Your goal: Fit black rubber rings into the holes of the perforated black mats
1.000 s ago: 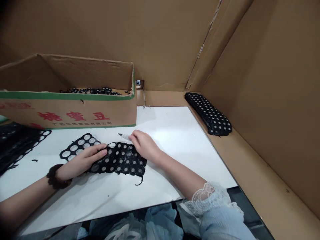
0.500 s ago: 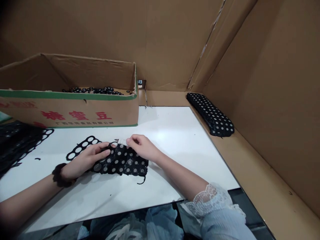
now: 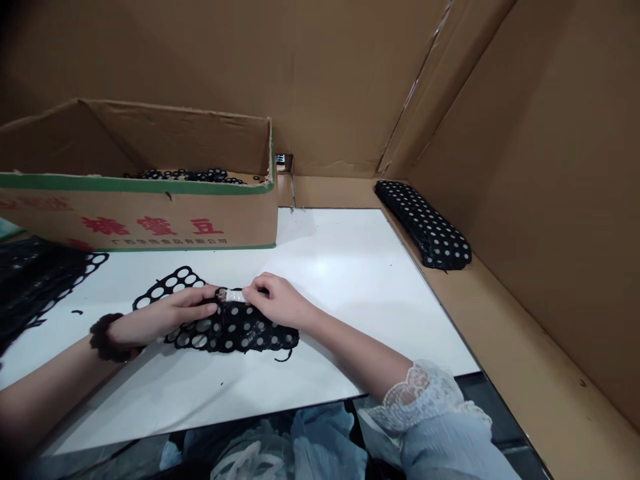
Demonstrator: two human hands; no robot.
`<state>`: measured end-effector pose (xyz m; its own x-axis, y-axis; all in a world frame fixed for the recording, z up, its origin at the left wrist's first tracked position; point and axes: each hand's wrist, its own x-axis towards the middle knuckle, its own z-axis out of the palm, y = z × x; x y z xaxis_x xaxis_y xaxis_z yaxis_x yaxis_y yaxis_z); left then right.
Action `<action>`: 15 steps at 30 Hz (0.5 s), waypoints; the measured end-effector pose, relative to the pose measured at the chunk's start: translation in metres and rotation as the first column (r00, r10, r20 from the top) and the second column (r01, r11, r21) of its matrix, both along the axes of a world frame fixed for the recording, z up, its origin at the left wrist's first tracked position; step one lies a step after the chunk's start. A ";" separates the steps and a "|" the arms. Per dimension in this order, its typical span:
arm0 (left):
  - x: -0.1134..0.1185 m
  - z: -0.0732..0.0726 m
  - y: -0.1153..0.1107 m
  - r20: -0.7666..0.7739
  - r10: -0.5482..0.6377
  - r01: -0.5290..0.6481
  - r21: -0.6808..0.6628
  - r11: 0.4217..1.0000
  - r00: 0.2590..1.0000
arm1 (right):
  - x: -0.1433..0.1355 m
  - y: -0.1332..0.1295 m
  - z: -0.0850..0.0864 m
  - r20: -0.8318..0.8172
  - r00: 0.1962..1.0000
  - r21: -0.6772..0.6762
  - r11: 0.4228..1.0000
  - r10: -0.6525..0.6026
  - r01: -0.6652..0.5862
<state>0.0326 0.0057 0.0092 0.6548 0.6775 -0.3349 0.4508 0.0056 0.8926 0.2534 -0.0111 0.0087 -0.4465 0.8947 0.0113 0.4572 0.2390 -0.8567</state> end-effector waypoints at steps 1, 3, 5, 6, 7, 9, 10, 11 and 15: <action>-0.001 0.001 0.000 0.001 0.012 -0.012 -0.035 0.999 1.000 | -0.001 0.000 0.000 -0.002 1.000 0.004 1.000 -0.007 0.007; -0.002 0.001 -0.001 0.006 0.052 -0.052 -0.083 0.995 0.999 | -0.002 -0.001 0.000 -0.004 1.000 0.009 1.000 -0.016 0.016; -0.002 0.001 -0.001 0.020 0.102 -0.099 -0.116 0.988 0.995 | -0.003 -0.001 0.001 -0.006 1.000 0.019 1.000 -0.019 0.019; -0.001 0.000 -0.002 0.027 0.128 -0.123 -0.131 0.984 0.991 | -0.003 -0.002 0.001 -0.004 1.000 0.029 0.999 -0.018 0.019; -0.001 0.000 -0.002 0.034 0.151 -0.145 -0.143 0.979 0.988 | -0.004 -0.002 0.001 -0.001 1.000 0.044 0.999 -0.017 0.017; -0.001 -0.001 -0.002 0.042 0.182 -0.175 -0.136 0.975 0.982 | -0.005 -0.003 0.002 0.018 1.000 0.082 0.997 -0.015 0.013; -0.002 -0.002 -0.003 0.039 0.185 -0.179 -0.116 0.977 0.982 | -0.006 -0.003 0.002 0.031 0.999 0.100 0.995 -0.012 0.009; -0.002 -0.002 -0.003 0.032 0.183 -0.180 -0.089 0.980 0.983 | -0.007 -0.004 0.002 0.047 0.999 0.115 0.993 -0.010 0.005; -0.001 -0.004 -0.004 -0.022 0.182 -0.182 0.004 0.983 0.983 | -0.011 -0.008 0.002 0.082 0.996 0.150 0.989 -0.023 0.010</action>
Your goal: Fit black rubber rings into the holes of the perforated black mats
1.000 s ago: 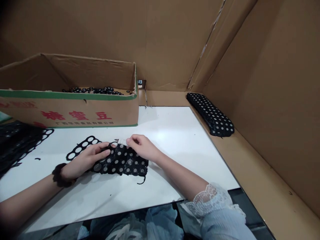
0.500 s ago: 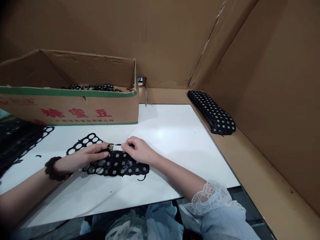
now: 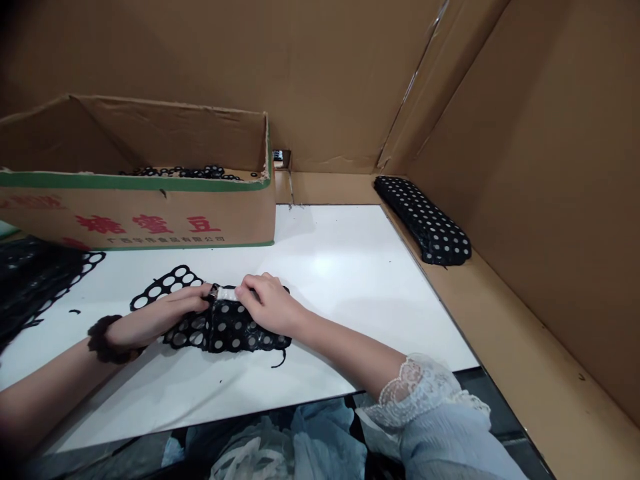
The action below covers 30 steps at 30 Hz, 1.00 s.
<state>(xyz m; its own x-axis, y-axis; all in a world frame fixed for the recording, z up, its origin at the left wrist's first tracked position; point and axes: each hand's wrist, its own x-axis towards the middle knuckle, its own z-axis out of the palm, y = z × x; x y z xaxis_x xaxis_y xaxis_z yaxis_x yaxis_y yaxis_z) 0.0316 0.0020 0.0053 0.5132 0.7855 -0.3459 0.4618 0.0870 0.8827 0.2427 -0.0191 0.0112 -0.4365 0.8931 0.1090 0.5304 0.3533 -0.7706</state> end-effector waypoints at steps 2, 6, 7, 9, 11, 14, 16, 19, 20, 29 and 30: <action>0.000 0.000 0.000 -0.013 0.007 -0.007 0.012 1.000 1.000 | -0.001 -0.001 0.000 -0.003 1.000 0.009 1.000 -0.003 0.003; 0.000 0.002 0.000 0.024 -0.064 0.064 0.009 0.998 0.998 | -0.002 -0.002 -0.002 0.004 1.000 0.036 0.999 0.003 -0.003; 0.000 0.002 -0.001 0.019 -0.084 0.084 0.011 0.996 0.996 | -0.002 -0.002 -0.002 0.008 1.000 0.043 0.999 0.003 -0.003; 0.001 0.003 -0.002 -0.030 -0.096 0.097 0.035 0.995 0.995 | -0.002 -0.002 -0.002 0.012 1.000 0.053 0.999 0.000 -0.001; 0.004 0.004 -0.004 -0.093 -0.087 0.094 0.079 0.992 0.992 | -0.002 -0.002 -0.002 0.017 1.000 0.055 0.998 -0.003 0.002; 0.009 0.005 -0.004 -0.130 -0.110 0.127 0.131 0.983 0.985 | -0.003 -0.003 -0.002 0.027 1.000 0.052 0.999 -0.005 0.004; 0.009 0.007 -0.003 -0.138 -0.132 0.152 0.146 0.977 0.982 | -0.002 -0.003 -0.002 0.033 0.999 0.052 0.999 -0.002 0.000; 0.006 0.009 0.000 -0.169 -0.170 0.198 0.167 0.966 0.971 | -0.002 -0.004 -0.002 0.036 0.999 0.048 0.999 0.002 -0.004; 0.005 0.009 0.001 -0.186 -0.184 0.218 0.184 0.958 0.965 | -0.002 -0.004 -0.002 0.039 0.999 0.046 0.999 0.001 -0.002; -0.007 0.007 0.005 -0.374 -0.191 0.348 0.416 0.840 0.908 | -0.002 -0.004 -0.002 0.076 0.997 0.049 0.999 0.007 -0.011; -0.007 0.008 0.005 -0.387 -0.176 0.344 0.427 0.836 0.905 | -0.002 -0.004 -0.002 0.077 0.997 0.047 0.999 0.006 -0.010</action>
<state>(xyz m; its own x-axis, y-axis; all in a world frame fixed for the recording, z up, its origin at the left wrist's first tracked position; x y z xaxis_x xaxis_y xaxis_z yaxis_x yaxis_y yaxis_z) 0.0249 0.0067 0.0129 0.6493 0.7464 -0.1459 0.6672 -0.4671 0.5802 0.2405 -0.0228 0.0095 -0.4521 0.8843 0.1169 0.5845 0.3926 -0.7101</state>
